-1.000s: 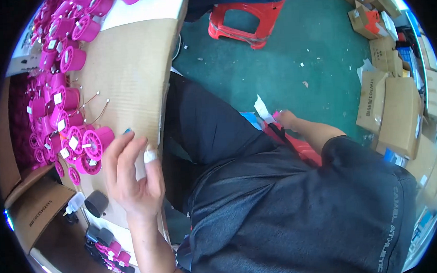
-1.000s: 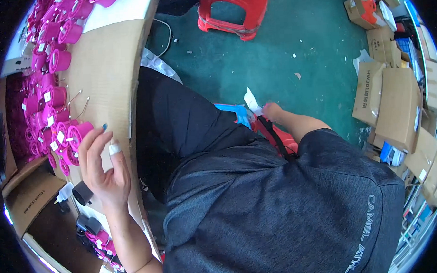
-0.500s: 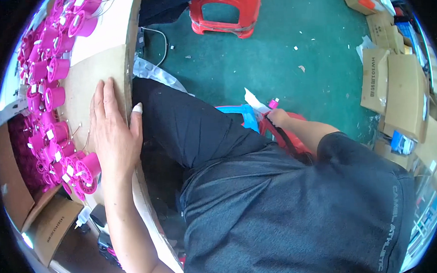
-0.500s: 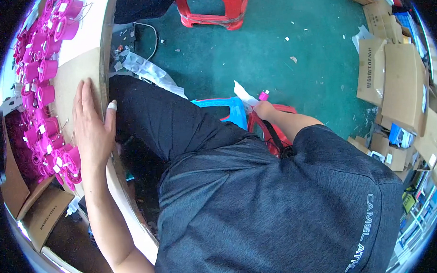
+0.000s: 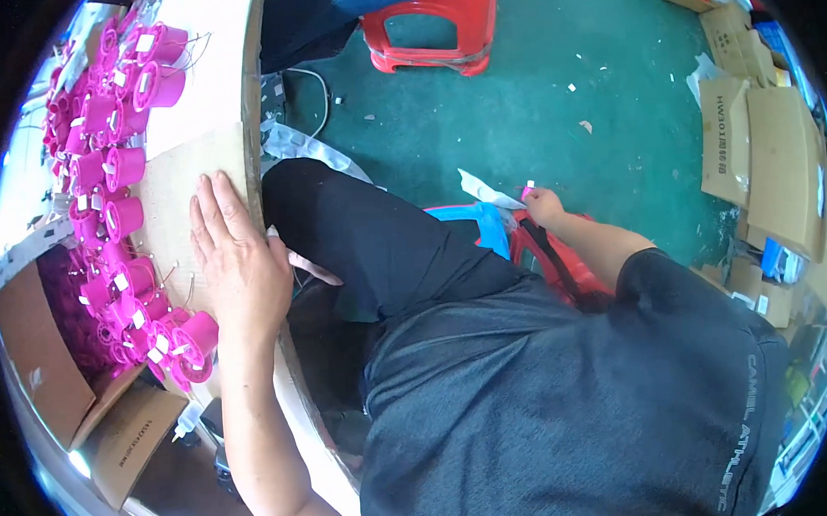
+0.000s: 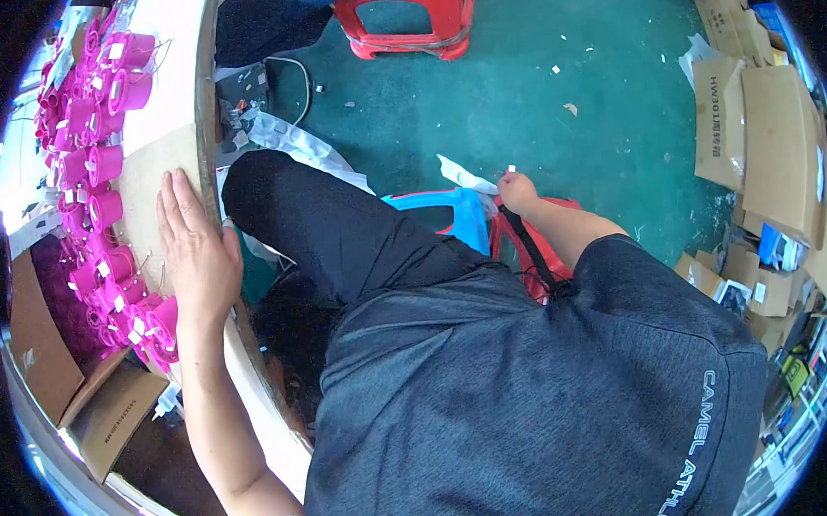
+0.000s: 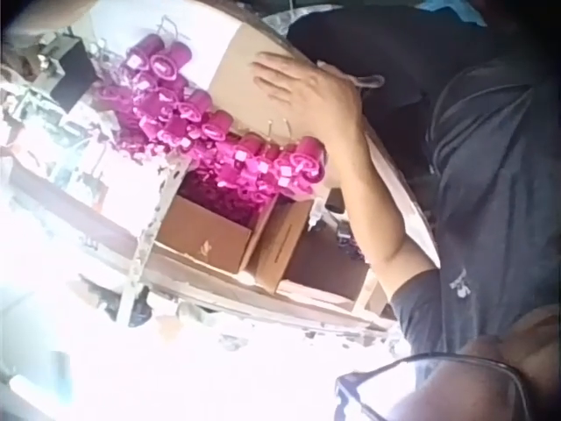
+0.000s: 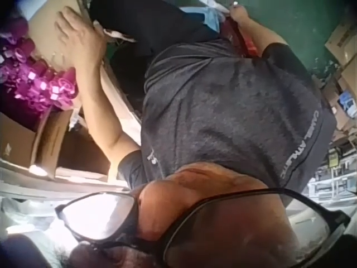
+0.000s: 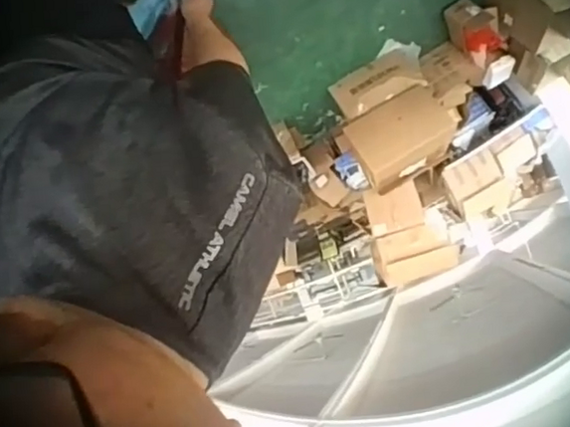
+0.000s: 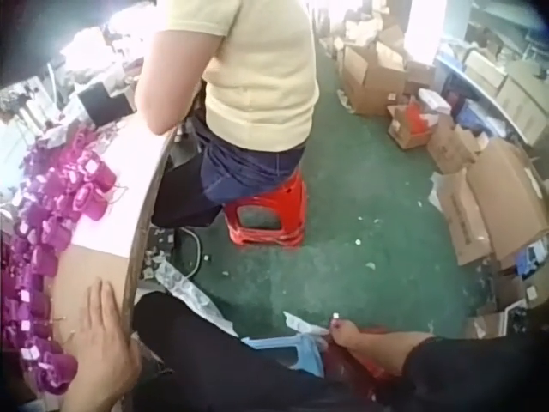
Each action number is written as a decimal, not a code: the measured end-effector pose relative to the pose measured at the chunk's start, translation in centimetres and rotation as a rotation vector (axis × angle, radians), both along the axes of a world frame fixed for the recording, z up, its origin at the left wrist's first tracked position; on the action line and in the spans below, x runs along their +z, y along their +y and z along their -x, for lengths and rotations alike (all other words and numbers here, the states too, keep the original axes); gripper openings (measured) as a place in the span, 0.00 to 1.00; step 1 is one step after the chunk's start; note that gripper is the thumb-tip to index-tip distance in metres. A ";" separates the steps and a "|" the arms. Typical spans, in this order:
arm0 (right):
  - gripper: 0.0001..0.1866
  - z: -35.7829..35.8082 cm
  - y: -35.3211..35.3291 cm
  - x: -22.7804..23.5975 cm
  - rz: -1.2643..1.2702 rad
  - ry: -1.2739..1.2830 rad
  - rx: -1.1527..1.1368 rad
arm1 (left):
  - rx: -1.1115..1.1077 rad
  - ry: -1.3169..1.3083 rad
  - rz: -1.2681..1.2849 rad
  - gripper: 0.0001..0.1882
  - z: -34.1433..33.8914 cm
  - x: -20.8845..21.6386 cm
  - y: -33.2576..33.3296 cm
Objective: Assemble plastic components by applying glue and joining parts at a factory workstation.
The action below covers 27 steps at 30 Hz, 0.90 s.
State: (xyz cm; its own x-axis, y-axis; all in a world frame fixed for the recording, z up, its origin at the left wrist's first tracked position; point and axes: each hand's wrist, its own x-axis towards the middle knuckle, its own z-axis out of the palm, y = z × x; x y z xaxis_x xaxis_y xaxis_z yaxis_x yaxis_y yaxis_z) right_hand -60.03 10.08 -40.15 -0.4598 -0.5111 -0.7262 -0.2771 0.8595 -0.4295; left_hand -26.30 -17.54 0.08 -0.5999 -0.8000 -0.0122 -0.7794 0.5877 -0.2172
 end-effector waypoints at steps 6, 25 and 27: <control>0.20 0.8 -1.5 -0.3 0.088 0.070 0.053 | -0.005 0.005 -0.009 0.46 0.2 0.0 0.0; 0.17 3.9 0.8 -13.2 0.002 0.049 0.437 | 0.097 -0.053 -0.153 0.51 0.6 0.7 -0.2; 0.17 3.8 1.7 -15.3 0.011 0.066 0.436 | 0.092 -0.075 -0.161 0.50 1.0 0.8 -0.2</control>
State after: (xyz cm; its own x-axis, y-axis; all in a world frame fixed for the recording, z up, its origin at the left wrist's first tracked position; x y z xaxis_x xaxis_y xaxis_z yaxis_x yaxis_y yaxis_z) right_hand -63.83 11.79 -55.47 -0.2448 -0.6754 -0.6956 -0.6402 0.6514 -0.4072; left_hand -27.34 -17.69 0.88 -0.5172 -0.8353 -0.1865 -0.8163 0.5469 -0.1857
